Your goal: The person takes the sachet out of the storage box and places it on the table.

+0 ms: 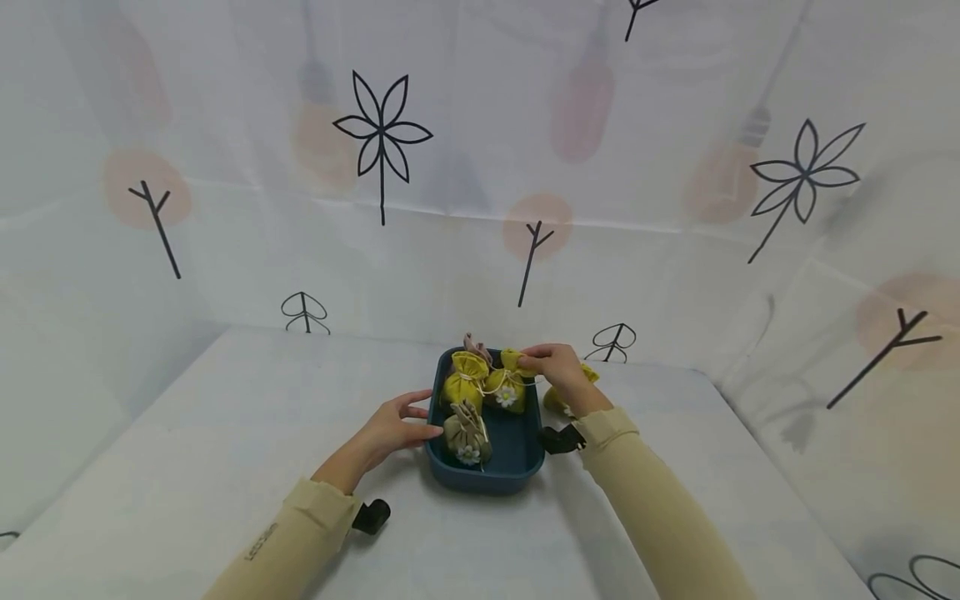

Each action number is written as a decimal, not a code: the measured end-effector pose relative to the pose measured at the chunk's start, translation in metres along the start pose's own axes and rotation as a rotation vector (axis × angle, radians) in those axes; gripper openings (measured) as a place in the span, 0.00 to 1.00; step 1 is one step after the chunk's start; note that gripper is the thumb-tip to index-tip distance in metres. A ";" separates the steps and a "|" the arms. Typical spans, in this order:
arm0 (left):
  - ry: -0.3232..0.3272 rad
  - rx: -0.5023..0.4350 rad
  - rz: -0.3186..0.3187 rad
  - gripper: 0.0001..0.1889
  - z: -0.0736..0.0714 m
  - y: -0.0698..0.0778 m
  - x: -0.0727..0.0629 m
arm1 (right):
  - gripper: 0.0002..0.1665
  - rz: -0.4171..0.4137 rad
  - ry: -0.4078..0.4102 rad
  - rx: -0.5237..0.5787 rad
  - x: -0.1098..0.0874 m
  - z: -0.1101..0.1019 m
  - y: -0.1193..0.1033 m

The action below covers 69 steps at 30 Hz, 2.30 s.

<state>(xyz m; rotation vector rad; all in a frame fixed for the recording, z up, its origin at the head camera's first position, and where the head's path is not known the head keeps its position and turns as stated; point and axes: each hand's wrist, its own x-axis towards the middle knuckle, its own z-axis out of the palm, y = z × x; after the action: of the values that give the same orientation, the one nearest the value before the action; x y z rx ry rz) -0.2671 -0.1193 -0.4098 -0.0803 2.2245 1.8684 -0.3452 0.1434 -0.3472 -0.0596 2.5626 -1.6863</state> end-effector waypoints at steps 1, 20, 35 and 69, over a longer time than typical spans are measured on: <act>0.000 -0.001 0.001 0.38 0.000 0.000 0.000 | 0.14 -0.002 0.005 0.005 -0.001 0.000 0.000; 0.006 -0.011 0.009 0.37 0.002 0.000 -0.003 | 0.16 -0.101 0.086 0.091 -0.033 -0.010 -0.018; -0.005 -0.018 0.023 0.38 0.000 0.000 -0.002 | 0.17 -0.165 0.089 0.078 -0.065 -0.025 -0.026; -0.009 -0.028 0.038 0.39 0.001 -0.001 -0.003 | 0.18 -0.202 0.207 -0.054 -0.070 -0.073 0.020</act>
<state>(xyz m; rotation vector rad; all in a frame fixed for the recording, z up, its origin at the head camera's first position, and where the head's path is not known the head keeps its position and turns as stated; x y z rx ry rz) -0.2639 -0.1192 -0.4105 -0.0355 2.2094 1.9159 -0.2812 0.2237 -0.3339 -0.1608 2.8398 -1.7764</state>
